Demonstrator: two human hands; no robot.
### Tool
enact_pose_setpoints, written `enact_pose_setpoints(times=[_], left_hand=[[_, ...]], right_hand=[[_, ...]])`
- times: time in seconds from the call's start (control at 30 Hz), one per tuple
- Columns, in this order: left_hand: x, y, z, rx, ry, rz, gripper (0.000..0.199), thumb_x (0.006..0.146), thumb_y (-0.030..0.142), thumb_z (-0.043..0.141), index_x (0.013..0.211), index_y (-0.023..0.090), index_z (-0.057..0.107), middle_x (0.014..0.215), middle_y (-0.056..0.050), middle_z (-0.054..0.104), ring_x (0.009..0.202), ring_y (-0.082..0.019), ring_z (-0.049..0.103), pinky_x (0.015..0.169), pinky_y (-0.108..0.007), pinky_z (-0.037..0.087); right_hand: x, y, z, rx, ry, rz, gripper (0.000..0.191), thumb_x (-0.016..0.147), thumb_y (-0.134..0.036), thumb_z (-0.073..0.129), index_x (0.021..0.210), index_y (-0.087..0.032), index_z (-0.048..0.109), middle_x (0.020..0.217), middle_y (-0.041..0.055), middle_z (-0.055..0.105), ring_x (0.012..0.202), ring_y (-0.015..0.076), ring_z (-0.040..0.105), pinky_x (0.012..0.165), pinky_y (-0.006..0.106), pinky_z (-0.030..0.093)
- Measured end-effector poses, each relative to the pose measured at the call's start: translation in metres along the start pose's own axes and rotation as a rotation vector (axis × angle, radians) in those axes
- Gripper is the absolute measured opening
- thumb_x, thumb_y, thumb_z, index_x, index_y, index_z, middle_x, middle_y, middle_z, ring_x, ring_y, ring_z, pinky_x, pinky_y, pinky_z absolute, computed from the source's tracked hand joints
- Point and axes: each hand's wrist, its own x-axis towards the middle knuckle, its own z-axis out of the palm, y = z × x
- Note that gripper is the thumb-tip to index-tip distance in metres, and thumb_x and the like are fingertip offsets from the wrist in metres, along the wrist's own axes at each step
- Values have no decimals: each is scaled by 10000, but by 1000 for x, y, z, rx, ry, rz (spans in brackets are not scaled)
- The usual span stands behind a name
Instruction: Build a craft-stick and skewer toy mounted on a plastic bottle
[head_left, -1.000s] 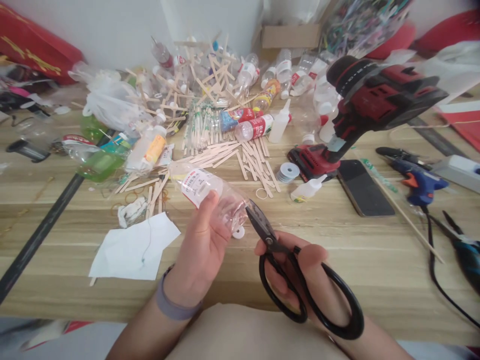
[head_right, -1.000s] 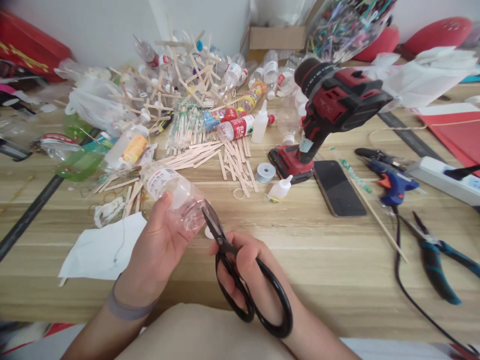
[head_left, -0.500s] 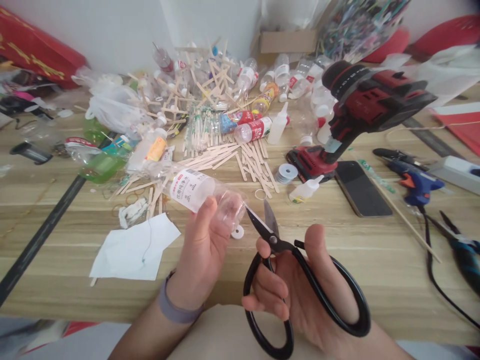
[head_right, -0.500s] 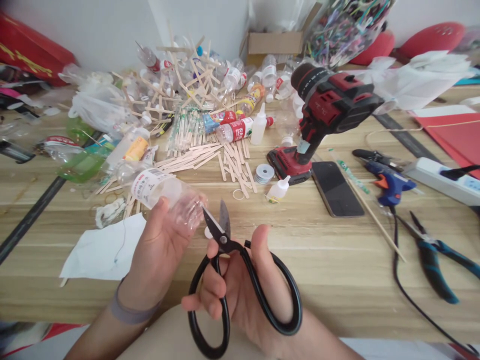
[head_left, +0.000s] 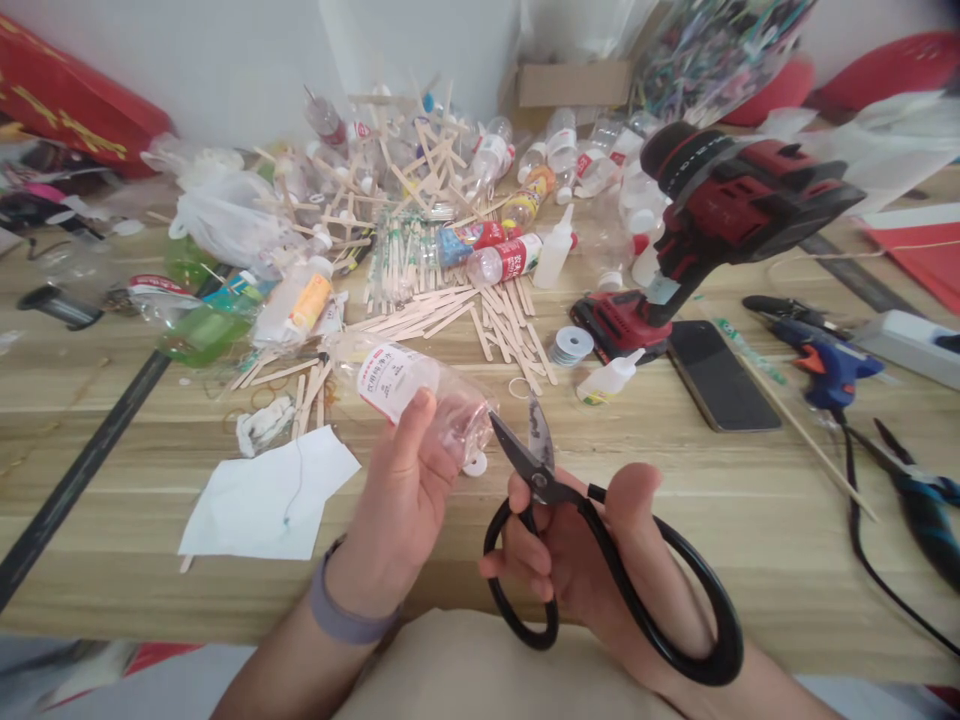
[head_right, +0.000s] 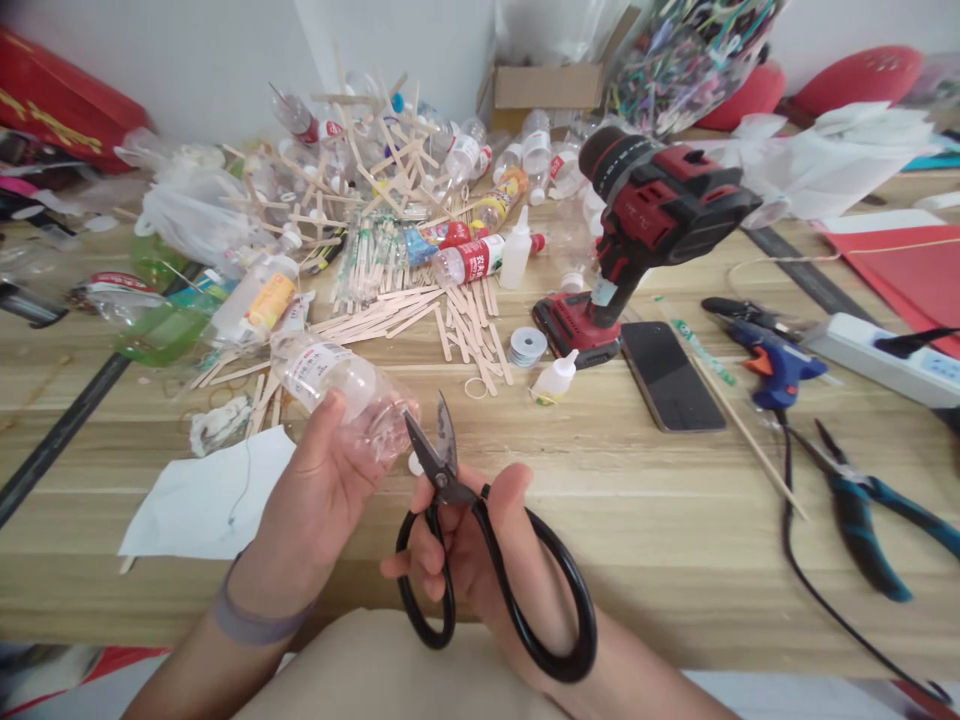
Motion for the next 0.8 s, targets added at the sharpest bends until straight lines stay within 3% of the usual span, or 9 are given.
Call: enact_pose_setpoints(times=[0.23,0.37,0.53,0.7,0.8], left_hand=[[4,6,-3,2,-74,-52,115,904,273,641,908,166,681,860,-52,758,791,-175,722,746,-279,585],[2,11,-1,23,-25,-114,106,911,245,620,862,169,675,845,-62,760,762,-189,725,730,-298,590],[-1,16,1,56,3,-151,91,877,238,652,898,156,686,799,-60,756,713,-204,719,712,-316,591],[-1,17,-2,71,-40,-142,150,857,272,695,915,134,685,813,-59,761,725,-189,720,704,-284,586],[2,14,-5,77,-40,-157,136,876,256,663,925,130,677,817,-71,763,740,-187,726,720,-292,595]], right_hand=[[-1,-6,-17,-497,-35,-189,820,693,-931,373,967,-194,604,635,-48,464,560,121,429,836,430,496],[-8,-19,-26,-785,-6,-172,796,681,-933,404,965,-217,605,684,-24,479,624,147,417,707,350,449],[-14,-41,-18,-1094,46,-217,750,659,-909,489,928,-228,650,688,-15,511,636,163,478,584,288,388],[-13,-50,-9,-1454,74,-462,540,672,-698,745,868,-206,640,663,-37,505,557,127,501,494,234,416],[-11,-49,-12,-1695,54,-645,561,744,-690,688,937,-165,643,698,-1,559,589,149,549,505,246,460]])
